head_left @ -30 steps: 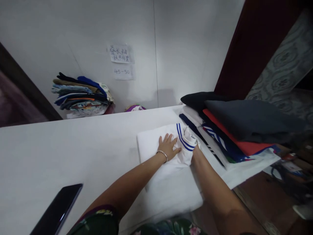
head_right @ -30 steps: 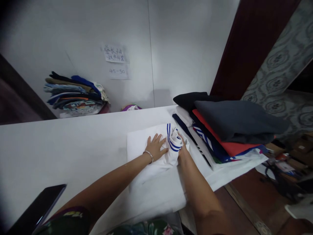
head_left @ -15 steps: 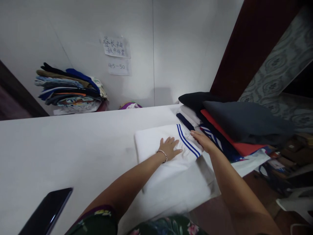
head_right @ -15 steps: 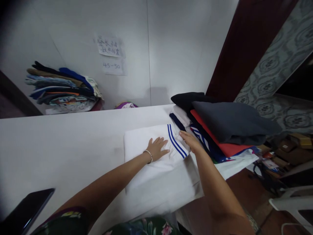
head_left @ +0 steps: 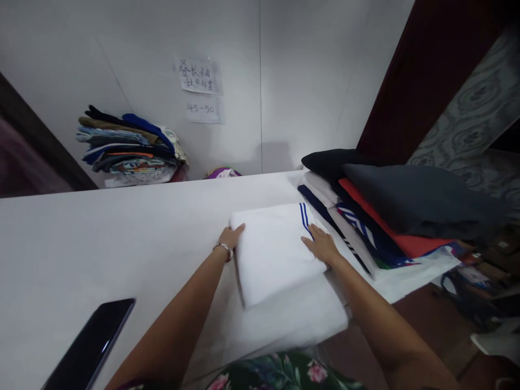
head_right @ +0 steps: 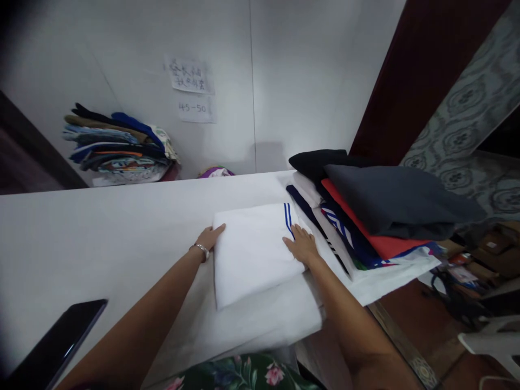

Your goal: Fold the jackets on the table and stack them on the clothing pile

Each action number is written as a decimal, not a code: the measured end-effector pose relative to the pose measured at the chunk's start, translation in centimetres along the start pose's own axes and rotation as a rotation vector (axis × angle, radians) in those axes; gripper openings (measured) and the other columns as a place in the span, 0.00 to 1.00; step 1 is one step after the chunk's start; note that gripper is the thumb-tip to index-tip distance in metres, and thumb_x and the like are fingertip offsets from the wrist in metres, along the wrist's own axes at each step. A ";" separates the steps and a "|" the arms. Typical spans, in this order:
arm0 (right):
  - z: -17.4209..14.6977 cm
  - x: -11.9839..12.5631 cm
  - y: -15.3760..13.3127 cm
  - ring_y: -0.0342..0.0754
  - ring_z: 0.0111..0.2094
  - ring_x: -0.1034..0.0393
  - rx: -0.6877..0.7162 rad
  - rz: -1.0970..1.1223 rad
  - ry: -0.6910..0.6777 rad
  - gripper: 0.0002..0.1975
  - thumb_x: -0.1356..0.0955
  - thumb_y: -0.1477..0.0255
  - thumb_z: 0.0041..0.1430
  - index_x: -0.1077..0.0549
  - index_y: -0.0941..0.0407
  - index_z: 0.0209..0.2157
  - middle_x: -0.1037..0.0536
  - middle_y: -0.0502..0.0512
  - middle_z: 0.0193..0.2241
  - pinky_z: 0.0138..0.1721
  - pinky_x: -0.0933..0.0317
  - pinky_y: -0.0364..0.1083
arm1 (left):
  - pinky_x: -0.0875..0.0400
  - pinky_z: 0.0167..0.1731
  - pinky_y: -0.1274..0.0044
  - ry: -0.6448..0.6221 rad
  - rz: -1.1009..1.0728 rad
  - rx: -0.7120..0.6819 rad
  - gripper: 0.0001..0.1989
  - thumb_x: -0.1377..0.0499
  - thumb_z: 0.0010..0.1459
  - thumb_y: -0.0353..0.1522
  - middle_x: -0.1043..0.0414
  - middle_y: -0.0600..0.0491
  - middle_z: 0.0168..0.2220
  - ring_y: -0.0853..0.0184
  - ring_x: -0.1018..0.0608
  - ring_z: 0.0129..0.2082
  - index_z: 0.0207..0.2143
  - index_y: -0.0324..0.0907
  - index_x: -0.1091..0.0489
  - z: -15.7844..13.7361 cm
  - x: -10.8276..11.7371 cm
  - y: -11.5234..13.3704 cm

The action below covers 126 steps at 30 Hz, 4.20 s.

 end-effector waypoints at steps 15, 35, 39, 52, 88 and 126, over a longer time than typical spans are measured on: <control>-3.5 -1.4 -5.5 0.61 0.63 0.53 0.054 -0.103 -0.007 0.35 0.46 0.49 0.60 0.46 0.56 0.62 0.43 0.65 0.61 0.57 0.54 0.58 | 0.25 0.35 0.72 -0.005 -0.230 0.034 0.19 0.34 0.44 0.30 0.22 0.44 0.39 0.58 0.21 0.38 0.41 0.35 0.29 -0.5 5.5 -2.5; 6.7 -2.2 -12.2 0.55 0.66 0.68 0.126 -0.175 -0.053 0.37 0.48 0.47 0.60 0.55 0.52 0.65 0.58 0.59 0.66 0.60 0.66 0.63 | 0.63 0.62 0.56 -0.185 0.829 -0.287 0.40 0.64 0.57 0.53 0.63 0.49 0.68 0.59 0.59 0.67 0.65 0.39 0.56 -0.1 0.8 -1.3; 6.6 -2.6 -12.0 0.54 0.66 0.68 0.126 -0.155 -0.048 0.37 0.48 0.47 0.59 0.54 0.51 0.64 0.58 0.58 0.67 0.60 0.65 0.63 | 0.63 0.62 0.57 -0.175 0.779 -0.303 0.40 0.64 0.57 0.54 0.62 0.49 0.68 0.59 0.58 0.66 0.65 0.40 0.55 0.1 0.8 -1.5; 0.1 -0.6 -13.8 0.53 0.66 0.66 0.335 -0.157 0.020 0.32 0.47 0.51 0.63 0.51 0.50 0.64 0.56 0.56 0.66 0.61 0.66 0.62 | 0.63 0.62 0.57 -0.134 0.599 -0.562 0.35 0.57 0.58 0.52 0.57 0.47 0.67 0.57 0.56 0.66 0.62 0.43 0.46 -8.6 3.8 -2.0; 8.9 -1.7 -17.9 0.54 0.45 0.32 0.348 -0.345 0.091 0.29 0.50 0.55 0.65 0.27 0.57 0.40 0.23 0.62 0.40 0.47 0.47 0.48 | 0.62 0.62 0.54 -0.106 0.548 -0.758 0.30 0.53 0.60 0.48 0.51 0.48 0.65 0.56 0.52 0.66 0.61 0.45 0.44 -11.3 2.4 -4.2; -8.0 -0.9 -6.4 0.53 0.66 0.61 0.276 0.287 0.223 0.26 0.43 0.56 0.64 0.39 0.51 0.59 0.48 0.57 0.64 0.62 0.68 0.60 | 0.55 0.60 0.54 -0.011 0.609 -0.835 0.29 0.54 0.60 0.45 0.46 0.46 0.63 0.56 0.47 0.64 0.58 0.40 0.40 -10.2 1.8 -4.0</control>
Point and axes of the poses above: each hand's wrist, its own z-axis towards the middle knuckle, its own x-axis out of the back of the hand, y = z × x, the point moved 6 cm from there along z, towards the middle knuckle
